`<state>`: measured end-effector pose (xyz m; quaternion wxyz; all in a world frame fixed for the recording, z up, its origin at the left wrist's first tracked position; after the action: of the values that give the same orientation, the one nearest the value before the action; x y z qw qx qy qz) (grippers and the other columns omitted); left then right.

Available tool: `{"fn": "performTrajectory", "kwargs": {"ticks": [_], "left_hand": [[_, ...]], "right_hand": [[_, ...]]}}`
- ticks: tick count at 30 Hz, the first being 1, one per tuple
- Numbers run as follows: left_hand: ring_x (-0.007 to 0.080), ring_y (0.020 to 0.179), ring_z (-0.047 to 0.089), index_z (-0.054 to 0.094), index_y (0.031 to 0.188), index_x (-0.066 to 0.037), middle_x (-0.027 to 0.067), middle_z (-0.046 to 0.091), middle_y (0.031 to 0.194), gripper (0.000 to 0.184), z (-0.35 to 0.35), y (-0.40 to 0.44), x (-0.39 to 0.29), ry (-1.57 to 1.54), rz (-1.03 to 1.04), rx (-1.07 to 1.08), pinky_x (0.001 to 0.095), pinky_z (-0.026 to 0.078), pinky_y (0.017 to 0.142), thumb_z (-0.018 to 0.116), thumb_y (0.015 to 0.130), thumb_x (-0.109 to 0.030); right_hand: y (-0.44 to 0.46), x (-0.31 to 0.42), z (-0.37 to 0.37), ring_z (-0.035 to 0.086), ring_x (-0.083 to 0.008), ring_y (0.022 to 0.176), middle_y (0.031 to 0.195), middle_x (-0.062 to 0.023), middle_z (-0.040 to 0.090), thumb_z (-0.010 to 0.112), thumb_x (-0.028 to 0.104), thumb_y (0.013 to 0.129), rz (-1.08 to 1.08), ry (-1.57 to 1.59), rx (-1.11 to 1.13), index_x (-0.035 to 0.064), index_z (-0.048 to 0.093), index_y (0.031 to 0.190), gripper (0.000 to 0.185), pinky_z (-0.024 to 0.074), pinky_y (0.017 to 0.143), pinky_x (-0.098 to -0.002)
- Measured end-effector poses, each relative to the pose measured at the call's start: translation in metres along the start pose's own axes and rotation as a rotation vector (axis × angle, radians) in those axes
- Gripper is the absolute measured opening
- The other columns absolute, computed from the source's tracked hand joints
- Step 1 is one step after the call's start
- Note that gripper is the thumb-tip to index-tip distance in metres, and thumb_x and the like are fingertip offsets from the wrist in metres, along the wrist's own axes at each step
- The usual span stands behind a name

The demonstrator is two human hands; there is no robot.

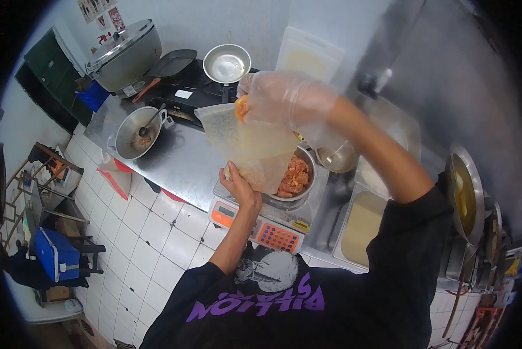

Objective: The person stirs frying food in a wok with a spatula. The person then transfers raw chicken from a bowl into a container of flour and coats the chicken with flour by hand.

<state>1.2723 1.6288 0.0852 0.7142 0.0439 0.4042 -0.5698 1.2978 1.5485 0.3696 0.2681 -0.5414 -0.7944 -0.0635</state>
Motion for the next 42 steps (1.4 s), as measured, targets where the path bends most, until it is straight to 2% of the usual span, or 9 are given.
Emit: {"fn": "performTrajectory", "kwargs": {"ticks": [6,9,11,15,20,23,31,40,42], "left_hand": [[0.0273,0.114,0.045,0.013,0.138,-0.014,0.0162,0.037,0.126,0.07,0.005,-0.001,0.005,-0.088,-0.092,0.003,0.0415,0.046,0.092,0.058,0.09,-0.036],[0.028,0.116,0.043,0.011,0.139,-0.015,0.0163,0.036,0.129,0.075,0.007,-0.004,-0.001,-0.084,-0.157,0.021,0.0423,0.045,0.093,0.061,0.088,-0.038],[0.0283,0.118,0.043,0.01,0.139,-0.015,0.0167,0.036,0.131,0.079,0.008,-0.006,0.001,-0.103,-0.169,0.046,0.0427,0.045,0.094,0.063,0.087,-0.038],[0.0291,0.12,0.041,0.007,0.14,-0.015,0.018,0.034,0.133,0.086,0.01,-0.009,0.007,-0.146,-0.172,0.102,0.0439,0.044,0.095,0.068,0.083,-0.036],[0.0291,0.12,0.04,0.006,0.139,-0.014,0.0171,0.033,0.134,0.086,0.014,-0.007,0.005,-0.105,-0.196,0.089,0.0438,0.043,0.096,0.069,0.083,-0.032],[0.029,0.121,0.039,0.005,0.14,-0.015,0.0167,0.029,0.136,0.087,0.006,-0.005,0.006,-0.035,-0.158,0.116,0.0446,0.042,0.097,0.068,0.083,-0.032],[0.0272,0.121,0.039,0.003,0.14,-0.015,0.0154,0.028,0.136,0.079,-0.001,-0.003,-0.004,0.097,0.109,0.314,0.041,0.035,0.102,0.063,0.089,-0.023],[0.0199,0.114,0.042,0.037,0.127,-0.002,0.0113,0.04,0.126,0.051,0.017,0.0,-0.011,0.395,0.281,0.457,0.031,0.034,0.096,0.056,0.092,-0.034],[0.0128,0.095,0.05,0.051,0.111,0.0,0.0059,0.053,0.103,0.035,0.03,-0.002,-0.018,0.342,0.226,0.622,0.0248,0.04,0.084,0.05,0.096,-0.031]], "right_hand": [[0.016,-0.023,0.004,0.057,-0.0146,0.082,0.088,-0.0079,0.059,0.062,0.018,0.08,0.075,-0.042,-0.098,0.0041,0.052,0.111,0.036,0.046,0.073,-0.0258],[0.011,-0.02,0.011,0.057,-0.0133,0.076,0.088,-0.0073,0.058,0.061,0.02,0.081,0.078,0.319,-0.14,0.0047,0.05,0.107,0.033,0.0472,0.065,-0.0266],[0.007,-0.015,0.009,0.062,-0.0242,0.071,0.085,-0.0106,0.063,0.065,0.022,0.075,0.128,0.208,-0.159,0.0066,0.058,0.103,0.033,0.0493,0.059,-0.0351],[0.004,-0.006,0.008,0.062,-0.0241,0.07,0.083,-0.0104,0.062,0.065,0.023,0.076,0.151,0.06,-0.141,0.0083,0.057,0.103,0.032,0.0483,0.059,-0.0346],[0.014,-0.036,0.008,0.061,-0.0302,0.073,0.084,-0.0175,0.061,0.06,0.029,0.082,-0.323,-0.329,-0.231,0.0004,0.062,0.09,0.029,0.0472,0.064,-0.0356],[0.021,-0.038,0.02,0.06,-0.0326,0.074,0.084,-0.0194,0.061,0.061,0.031,0.081,-0.115,-0.285,-0.206,-0.0027,0.063,0.083,0.033,0.0471,0.064,-0.0353],[0.025,-0.041,0.05,0.062,-0.029,0.078,0.085,-0.0184,0.062,0.064,0.034,0.078,-0.173,-0.085,-0.11,0.0008,0.056,0.101,0.042,0.0474,0.07,-0.0364],[0.021,-0.072,0.091,0.062,-0.0361,0.079,0.083,-0.0215,0.062,0.059,0.02,0.078,-0.137,-0.202,-0.034,0.0013,0.057,0.102,0.03,0.0487,0.067,-0.0422],[0.014,-0.077,0.094,0.064,-0.0364,0.081,0.087,-0.0211,0.065,0.059,0.019,0.08,0.002,-0.221,0.001,0.0023,0.059,0.107,0.032,0.0504,0.066,-0.0434]]}}
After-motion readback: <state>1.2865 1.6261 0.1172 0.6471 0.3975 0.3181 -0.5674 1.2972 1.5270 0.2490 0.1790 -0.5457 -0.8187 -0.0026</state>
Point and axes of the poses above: each hand's wrist, its own y-axis towards the middle knuckle, its own z-axis out of the palm, x = y × z, the point moved 1 cm from there along y, towards the middle knuckle
